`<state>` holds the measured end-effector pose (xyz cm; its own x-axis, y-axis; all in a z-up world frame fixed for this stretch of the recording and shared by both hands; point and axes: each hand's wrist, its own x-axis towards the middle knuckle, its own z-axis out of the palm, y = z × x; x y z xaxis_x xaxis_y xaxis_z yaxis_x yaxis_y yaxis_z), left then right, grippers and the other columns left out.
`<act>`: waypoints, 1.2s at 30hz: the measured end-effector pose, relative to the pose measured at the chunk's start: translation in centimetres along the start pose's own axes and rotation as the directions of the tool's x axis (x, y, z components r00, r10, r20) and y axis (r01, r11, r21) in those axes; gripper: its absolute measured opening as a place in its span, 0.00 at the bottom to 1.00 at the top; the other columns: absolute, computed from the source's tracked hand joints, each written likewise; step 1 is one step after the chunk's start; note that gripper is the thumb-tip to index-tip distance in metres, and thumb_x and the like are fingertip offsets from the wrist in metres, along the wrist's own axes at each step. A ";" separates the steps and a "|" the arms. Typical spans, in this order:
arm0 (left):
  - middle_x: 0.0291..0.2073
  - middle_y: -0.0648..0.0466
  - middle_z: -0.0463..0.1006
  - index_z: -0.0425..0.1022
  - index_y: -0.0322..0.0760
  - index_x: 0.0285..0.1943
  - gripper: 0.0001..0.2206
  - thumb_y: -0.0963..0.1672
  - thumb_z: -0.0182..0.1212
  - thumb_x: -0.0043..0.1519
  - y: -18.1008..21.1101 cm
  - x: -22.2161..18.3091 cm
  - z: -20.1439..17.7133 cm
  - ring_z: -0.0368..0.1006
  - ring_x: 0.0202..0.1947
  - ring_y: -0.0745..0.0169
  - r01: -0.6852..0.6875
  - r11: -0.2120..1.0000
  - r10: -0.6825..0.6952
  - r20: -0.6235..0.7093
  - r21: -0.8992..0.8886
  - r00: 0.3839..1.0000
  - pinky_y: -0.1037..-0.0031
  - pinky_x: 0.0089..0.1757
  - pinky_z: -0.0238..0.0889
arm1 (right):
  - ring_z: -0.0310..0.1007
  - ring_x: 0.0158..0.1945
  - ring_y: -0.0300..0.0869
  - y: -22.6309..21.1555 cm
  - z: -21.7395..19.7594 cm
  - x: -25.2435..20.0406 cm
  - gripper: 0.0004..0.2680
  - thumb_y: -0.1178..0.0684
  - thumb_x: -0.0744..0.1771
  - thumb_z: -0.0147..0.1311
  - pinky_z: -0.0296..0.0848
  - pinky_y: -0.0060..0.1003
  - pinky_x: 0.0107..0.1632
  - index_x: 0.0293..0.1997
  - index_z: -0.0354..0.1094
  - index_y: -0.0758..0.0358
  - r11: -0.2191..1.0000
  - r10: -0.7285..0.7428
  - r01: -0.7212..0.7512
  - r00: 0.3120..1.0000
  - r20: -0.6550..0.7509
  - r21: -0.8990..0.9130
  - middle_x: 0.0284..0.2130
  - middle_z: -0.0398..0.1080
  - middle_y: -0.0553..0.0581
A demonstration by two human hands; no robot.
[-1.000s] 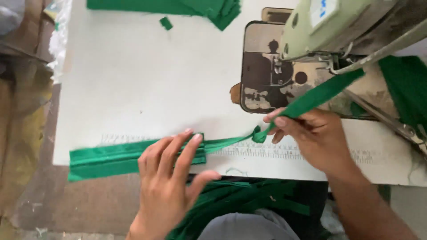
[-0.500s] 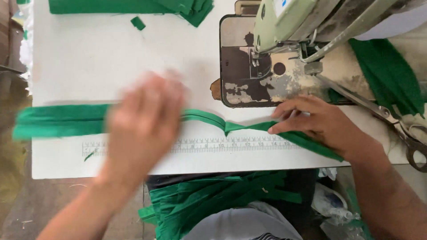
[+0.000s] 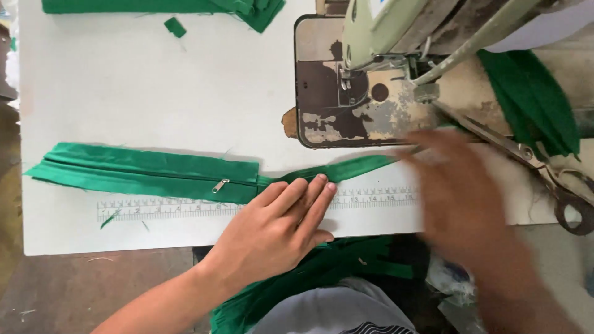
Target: Sewing and cutting green zippers using an industrial sewing machine and scissors at a professional pace.
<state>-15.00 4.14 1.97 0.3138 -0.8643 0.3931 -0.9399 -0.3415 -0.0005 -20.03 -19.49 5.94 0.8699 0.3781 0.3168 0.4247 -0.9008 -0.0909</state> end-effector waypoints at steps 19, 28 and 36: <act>0.41 0.46 0.64 0.72 0.32 0.31 0.11 0.46 0.53 0.61 -2.7 2.3 0.6 0.62 0.36 0.50 0.112 0.937 -0.133 -0.042 -0.332 0.990 0.64 0.36 0.61 | 0.66 0.46 0.43 -1.9 5.4 1.3 0.11 0.52 0.64 0.54 0.53 0.47 0.61 0.49 0.66 0.60 0.989 0.112 -0.096 0.983 -0.147 0.112 0.39 0.68 0.53; 0.35 0.55 0.70 0.70 0.42 0.44 0.07 0.43 0.58 0.59 -3.2 1.6 2.1 0.65 0.38 0.57 0.184 0.937 -0.237 -0.154 -0.296 0.959 0.66 0.39 0.48 | 0.63 0.47 0.44 -1.7 4.6 2.8 0.04 0.57 0.63 0.52 0.46 0.43 0.51 0.36 0.62 0.57 0.978 0.014 -0.010 1.000 -0.014 0.208 0.39 0.63 0.51; 0.35 0.50 0.66 0.69 0.27 0.42 0.06 0.39 0.54 0.61 -2.2 2.3 1.2 0.61 0.32 0.58 -0.111 0.980 0.075 -0.213 -0.165 0.974 0.69 0.32 0.62 | 0.67 0.41 0.44 -0.3 3.4 0.7 0.04 0.61 0.65 0.50 0.49 0.45 0.54 0.40 0.66 0.58 0.979 -0.205 0.201 0.963 -0.174 -0.038 0.35 0.68 0.52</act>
<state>-12.07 2.44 1.76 0.2065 -0.7892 0.5784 -0.9783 -0.1774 0.1074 -18.74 -18.21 2.98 0.7074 0.5116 0.4877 0.5812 -0.8137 0.0105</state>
